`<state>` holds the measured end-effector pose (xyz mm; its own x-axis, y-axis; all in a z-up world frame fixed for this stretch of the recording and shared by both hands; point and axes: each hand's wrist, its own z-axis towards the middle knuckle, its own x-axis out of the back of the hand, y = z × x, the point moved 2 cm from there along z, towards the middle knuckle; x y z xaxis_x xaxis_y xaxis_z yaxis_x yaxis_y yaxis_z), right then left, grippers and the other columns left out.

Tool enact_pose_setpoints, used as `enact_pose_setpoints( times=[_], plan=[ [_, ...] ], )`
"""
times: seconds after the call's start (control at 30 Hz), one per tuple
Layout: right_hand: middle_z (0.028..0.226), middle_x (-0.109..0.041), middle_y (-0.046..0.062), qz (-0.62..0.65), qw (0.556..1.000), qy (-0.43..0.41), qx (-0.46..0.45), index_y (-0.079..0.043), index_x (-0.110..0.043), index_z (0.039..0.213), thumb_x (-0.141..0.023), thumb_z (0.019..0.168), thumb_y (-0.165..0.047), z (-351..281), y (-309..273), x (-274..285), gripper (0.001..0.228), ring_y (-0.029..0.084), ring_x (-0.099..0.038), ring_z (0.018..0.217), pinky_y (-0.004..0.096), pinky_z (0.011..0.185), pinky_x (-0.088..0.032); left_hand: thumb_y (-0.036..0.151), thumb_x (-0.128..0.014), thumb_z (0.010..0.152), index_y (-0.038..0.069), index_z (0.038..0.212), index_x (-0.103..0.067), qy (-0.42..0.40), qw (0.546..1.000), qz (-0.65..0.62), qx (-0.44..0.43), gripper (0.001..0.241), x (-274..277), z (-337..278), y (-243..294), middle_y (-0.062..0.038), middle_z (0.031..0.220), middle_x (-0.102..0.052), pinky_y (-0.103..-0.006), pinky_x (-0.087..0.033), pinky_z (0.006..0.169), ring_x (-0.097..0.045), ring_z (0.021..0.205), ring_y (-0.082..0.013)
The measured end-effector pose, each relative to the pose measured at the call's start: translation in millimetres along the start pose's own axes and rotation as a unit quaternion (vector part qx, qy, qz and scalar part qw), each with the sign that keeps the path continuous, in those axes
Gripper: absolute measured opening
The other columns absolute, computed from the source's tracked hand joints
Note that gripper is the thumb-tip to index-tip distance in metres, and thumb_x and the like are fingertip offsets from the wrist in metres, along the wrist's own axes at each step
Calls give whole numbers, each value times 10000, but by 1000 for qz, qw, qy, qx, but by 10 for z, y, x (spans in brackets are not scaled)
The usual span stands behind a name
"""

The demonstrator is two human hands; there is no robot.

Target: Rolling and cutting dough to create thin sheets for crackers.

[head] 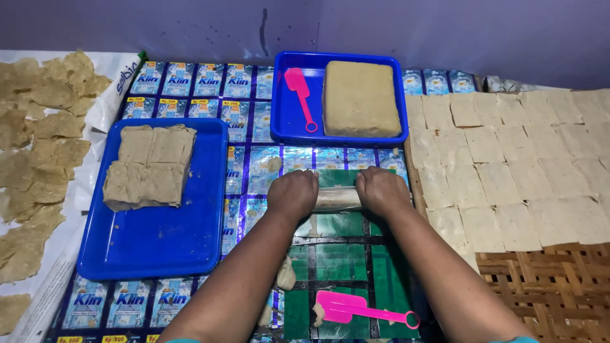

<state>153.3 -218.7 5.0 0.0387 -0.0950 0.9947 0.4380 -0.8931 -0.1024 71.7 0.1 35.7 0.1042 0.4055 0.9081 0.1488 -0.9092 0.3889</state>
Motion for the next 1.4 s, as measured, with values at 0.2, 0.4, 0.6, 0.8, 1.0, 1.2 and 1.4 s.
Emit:
enact_pose_setpoints(
  times=[0.2, 0.4, 0.6, 0.8, 1.0, 1.2, 1.4],
  plan=[
    [816, -682, 23, -16, 999, 45, -12, -243, -671, 908, -362, 1026, -490, 10, -12, -42, 412, 247, -729, 906, 394, 787, -586, 431, -238, 1047, 117, 997, -688, -2, 1000, 11, 6, 551, 15, 87, -20, -128, 961, -715, -520, -560, 903, -717, 1019, -353],
    [728, -590, -22, -45, 982, 183, 25, -253, -619, 836, -418, 1006, -415, -141, -87, -14, 308, 209, -702, 821, 333, 695, -570, 407, -306, 1036, 142, 886, -658, 149, 987, 61, -23, 466, -197, 60, -60, -71, 818, -652, -453, -581, 765, -713, 892, -323],
    [728, -587, -9, -42, 960, 273, 53, -207, -647, 837, -462, 976, -353, -269, -188, 59, 274, 235, -687, 778, 364, 638, -538, 347, -435, 984, 166, 803, -615, 312, 941, 113, -69, 314, -376, 13, -114, -27, 732, -568, -368, -563, 645, -680, 813, -262],
    [723, -553, 0, -37, 953, 293, 70, -198, -625, 809, -482, 963, -337, -278, -194, 82, 252, 240, -663, 740, 362, 604, -519, 370, -461, 963, 195, 763, -568, 358, 923, 121, -78, 287, -403, 10, -136, -13, 714, -545, -356, -549, 619, -670, 776, -247],
    [743, -547, -28, -31, 956, 285, 55, -214, -621, 809, -473, 956, -350, -245, -203, 24, 250, 226, -663, 773, 363, 610, -519, 373, -463, 956, 210, 760, -558, 370, 916, 134, -82, 272, -398, 21, -142, 11, 714, -532, -331, -533, 610, -658, 778, -216],
    [936, -580, 52, 79, 995, 67, -13, -179, -588, 917, -467, 958, -516, -257, -89, -29, 361, 337, -664, 949, 475, 783, -530, 349, -460, 972, 204, 791, -566, 337, 929, 120, -95, 255, -363, -80, -132, -3, 734, -538, -334, -533, 643, -661, 803, -232],
    [1279, -529, 146, 70, 948, 310, -37, -118, -555, 1181, -493, 1104, -452, 154, 30, 360, 348, 379, -557, 1211, 588, 1084, -320, 248, -572, 878, 144, 923, -577, 219, 970, -92, -49, 113, -109, -60, -111, -83, 877, -577, -473, -543, 788, -631, 945, -373]
  ],
)
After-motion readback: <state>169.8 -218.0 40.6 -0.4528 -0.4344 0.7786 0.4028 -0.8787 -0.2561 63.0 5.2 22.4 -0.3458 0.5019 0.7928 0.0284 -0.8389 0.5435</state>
